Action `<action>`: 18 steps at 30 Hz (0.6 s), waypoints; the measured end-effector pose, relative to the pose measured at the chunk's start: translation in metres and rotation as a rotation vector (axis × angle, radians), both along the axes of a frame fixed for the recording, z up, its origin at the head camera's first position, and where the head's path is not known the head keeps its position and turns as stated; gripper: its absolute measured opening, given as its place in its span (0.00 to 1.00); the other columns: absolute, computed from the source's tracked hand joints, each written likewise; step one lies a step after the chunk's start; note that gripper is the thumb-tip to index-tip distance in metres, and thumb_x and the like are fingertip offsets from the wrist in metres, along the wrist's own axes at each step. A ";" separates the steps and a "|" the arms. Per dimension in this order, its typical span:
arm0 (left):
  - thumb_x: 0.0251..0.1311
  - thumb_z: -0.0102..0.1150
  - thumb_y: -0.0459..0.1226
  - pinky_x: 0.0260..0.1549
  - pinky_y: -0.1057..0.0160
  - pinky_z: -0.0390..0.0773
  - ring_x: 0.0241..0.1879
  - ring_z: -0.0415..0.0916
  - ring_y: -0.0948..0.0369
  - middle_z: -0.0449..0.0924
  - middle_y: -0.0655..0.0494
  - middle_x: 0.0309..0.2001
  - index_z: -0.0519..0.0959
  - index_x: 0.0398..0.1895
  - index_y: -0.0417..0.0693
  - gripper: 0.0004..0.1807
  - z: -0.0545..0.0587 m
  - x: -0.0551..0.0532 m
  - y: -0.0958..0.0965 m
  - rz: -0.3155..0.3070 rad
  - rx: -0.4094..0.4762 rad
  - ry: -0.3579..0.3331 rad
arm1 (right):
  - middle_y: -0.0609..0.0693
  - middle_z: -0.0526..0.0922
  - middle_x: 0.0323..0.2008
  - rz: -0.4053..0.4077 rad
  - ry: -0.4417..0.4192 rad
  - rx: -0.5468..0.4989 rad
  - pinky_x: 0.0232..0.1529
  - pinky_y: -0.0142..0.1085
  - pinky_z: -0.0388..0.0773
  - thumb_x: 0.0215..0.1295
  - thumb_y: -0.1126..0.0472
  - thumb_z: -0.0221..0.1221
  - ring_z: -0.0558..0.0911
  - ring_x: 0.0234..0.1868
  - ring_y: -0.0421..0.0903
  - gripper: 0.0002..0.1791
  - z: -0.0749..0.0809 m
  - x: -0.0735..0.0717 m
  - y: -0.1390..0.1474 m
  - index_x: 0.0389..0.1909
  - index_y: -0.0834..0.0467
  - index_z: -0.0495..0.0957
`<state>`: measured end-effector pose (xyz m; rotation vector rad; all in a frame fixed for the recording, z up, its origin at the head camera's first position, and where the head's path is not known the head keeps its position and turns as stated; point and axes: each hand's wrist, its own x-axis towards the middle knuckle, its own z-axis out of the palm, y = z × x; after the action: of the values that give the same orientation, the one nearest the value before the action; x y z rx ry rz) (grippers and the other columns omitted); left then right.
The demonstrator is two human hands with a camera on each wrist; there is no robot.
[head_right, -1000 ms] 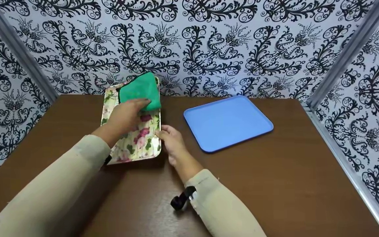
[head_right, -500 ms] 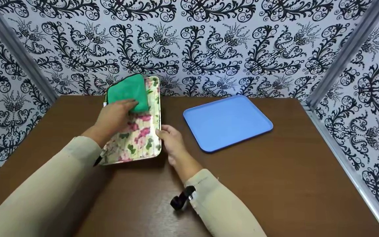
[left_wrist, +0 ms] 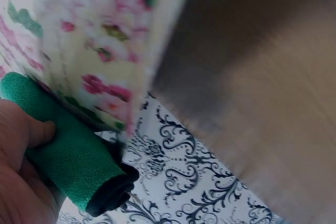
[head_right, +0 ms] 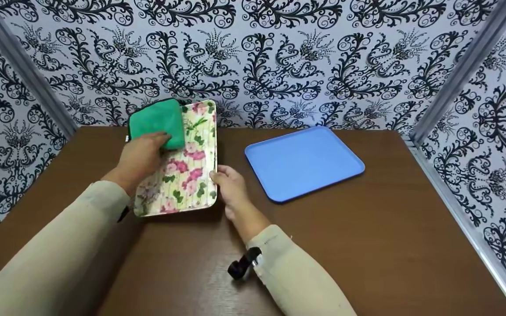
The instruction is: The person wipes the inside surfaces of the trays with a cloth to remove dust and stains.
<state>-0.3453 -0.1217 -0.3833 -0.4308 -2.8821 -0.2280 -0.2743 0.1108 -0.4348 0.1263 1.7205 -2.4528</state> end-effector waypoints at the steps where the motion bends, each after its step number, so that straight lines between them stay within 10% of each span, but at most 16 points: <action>1: 0.68 0.54 0.25 0.72 0.45 0.71 0.70 0.73 0.44 0.75 0.44 0.71 0.74 0.71 0.41 0.27 -0.001 -0.001 -0.002 0.014 -0.002 -0.014 | 0.47 0.86 0.31 -0.004 0.003 0.001 0.34 0.35 0.83 0.74 0.67 0.54 0.84 0.32 0.42 0.13 0.000 0.000 0.000 0.54 0.68 0.77; 18: 0.70 0.44 0.30 0.71 0.43 0.72 0.70 0.73 0.43 0.75 0.46 0.71 0.71 0.76 0.49 0.30 -0.008 0.001 0.004 0.157 0.303 -0.108 | 0.46 0.86 0.31 -0.002 0.010 0.002 0.36 0.35 0.81 0.73 0.68 0.56 0.84 0.31 0.42 0.09 0.000 -0.001 0.001 0.49 0.63 0.79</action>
<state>-0.3439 -0.1176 -0.3910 -0.1404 -2.8963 -0.6673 -0.2754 0.1123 -0.4352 0.1165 1.7276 -2.4571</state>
